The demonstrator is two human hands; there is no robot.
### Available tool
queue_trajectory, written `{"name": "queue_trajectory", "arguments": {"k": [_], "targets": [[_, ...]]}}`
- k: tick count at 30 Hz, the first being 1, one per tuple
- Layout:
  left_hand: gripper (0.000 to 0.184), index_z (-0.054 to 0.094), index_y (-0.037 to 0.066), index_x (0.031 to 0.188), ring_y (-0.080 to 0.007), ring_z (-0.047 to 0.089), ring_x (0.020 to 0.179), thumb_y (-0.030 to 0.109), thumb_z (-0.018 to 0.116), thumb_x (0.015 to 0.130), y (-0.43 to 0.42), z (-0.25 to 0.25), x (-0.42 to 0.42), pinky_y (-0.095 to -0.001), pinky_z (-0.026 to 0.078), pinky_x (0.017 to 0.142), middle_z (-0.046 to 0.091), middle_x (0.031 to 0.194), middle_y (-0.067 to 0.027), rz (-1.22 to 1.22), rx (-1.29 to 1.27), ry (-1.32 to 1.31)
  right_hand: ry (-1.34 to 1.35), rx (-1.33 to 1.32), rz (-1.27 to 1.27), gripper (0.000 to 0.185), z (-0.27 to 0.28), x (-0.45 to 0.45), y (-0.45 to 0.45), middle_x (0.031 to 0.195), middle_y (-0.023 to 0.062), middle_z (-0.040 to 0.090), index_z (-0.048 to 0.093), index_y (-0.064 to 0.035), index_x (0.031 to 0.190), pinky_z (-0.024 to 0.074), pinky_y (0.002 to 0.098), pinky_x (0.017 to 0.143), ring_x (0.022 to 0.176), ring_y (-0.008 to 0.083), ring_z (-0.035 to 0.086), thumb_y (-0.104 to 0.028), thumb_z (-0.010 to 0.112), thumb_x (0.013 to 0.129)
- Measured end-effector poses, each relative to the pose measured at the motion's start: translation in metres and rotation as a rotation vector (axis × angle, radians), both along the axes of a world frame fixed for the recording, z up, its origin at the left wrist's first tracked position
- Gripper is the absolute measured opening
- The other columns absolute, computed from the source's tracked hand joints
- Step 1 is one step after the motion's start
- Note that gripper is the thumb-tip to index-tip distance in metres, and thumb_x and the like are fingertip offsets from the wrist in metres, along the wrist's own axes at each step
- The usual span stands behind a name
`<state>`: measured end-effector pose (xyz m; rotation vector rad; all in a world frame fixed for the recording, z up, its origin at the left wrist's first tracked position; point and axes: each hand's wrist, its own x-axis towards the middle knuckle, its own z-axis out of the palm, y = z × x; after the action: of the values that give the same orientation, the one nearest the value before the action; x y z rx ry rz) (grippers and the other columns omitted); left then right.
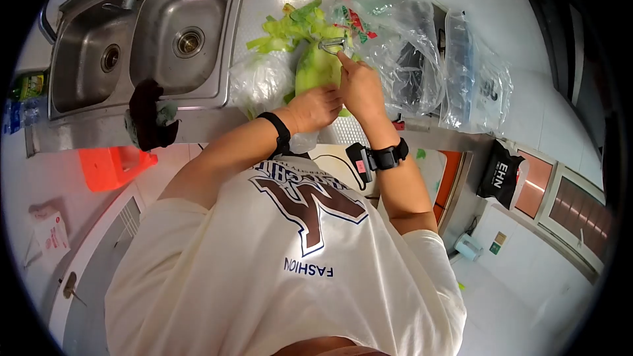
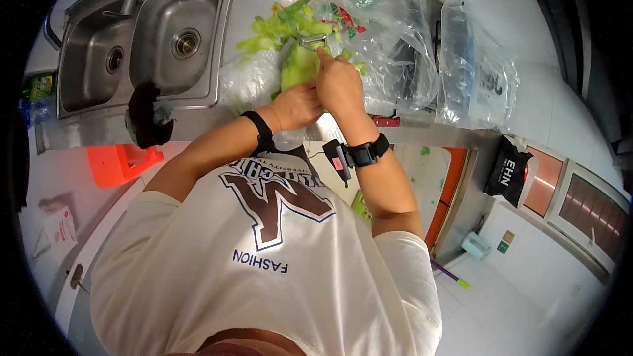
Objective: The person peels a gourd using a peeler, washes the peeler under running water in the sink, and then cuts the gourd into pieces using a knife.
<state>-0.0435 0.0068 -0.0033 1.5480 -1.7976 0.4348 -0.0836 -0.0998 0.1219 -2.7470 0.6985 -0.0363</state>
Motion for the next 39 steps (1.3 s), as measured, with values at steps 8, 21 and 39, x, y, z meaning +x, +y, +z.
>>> {"name": "queue_trajectory", "arguments": {"k": [8,21,39], "targets": [[0.016,0.071,0.007,0.078,-0.0200,0.062,0.092,0.013,0.062,0.066,0.005,0.009,0.006,-0.0365,0.048,0.096,0.067,0.088,-0.0037,0.010,0.006,0.038,0.044,-0.026,0.082,0.034,-0.015,-0.001,0.004,0.085,0.0250,0.065,0.067,-0.0044,0.116,0.0518,0.0480,0.071,0.077,0.0410,0.064,-0.008,0.051,0.086],[0.023,0.069,0.007,0.090,-0.0243,0.062,0.102,0.016,0.066,0.069,0.007,0.013,0.009,-0.0393,0.048,0.096,0.069,0.095,-0.0079,0.016,0.125,0.032,-0.099,-0.088,0.287,0.031,-0.043,0.084,-0.053,0.091,0.0249,0.067,0.069,-0.0088,0.113,0.0522,0.0467,0.072,0.084,0.0385,0.066,-0.014,0.051,0.088],[0.016,0.070,0.008,0.085,-0.0196,0.062,0.103,0.016,0.067,0.071,0.004,0.012,0.020,-0.0342,0.046,0.098,0.068,0.104,-0.0040,0.018,0.013,0.072,-0.137,0.104,0.001,0.039,-0.008,-0.056,0.010,0.078,0.0167,0.058,0.064,-0.0088,0.124,0.0503,0.0424,0.064,0.070,0.0344,0.061,-0.003,0.058,0.086]]}}
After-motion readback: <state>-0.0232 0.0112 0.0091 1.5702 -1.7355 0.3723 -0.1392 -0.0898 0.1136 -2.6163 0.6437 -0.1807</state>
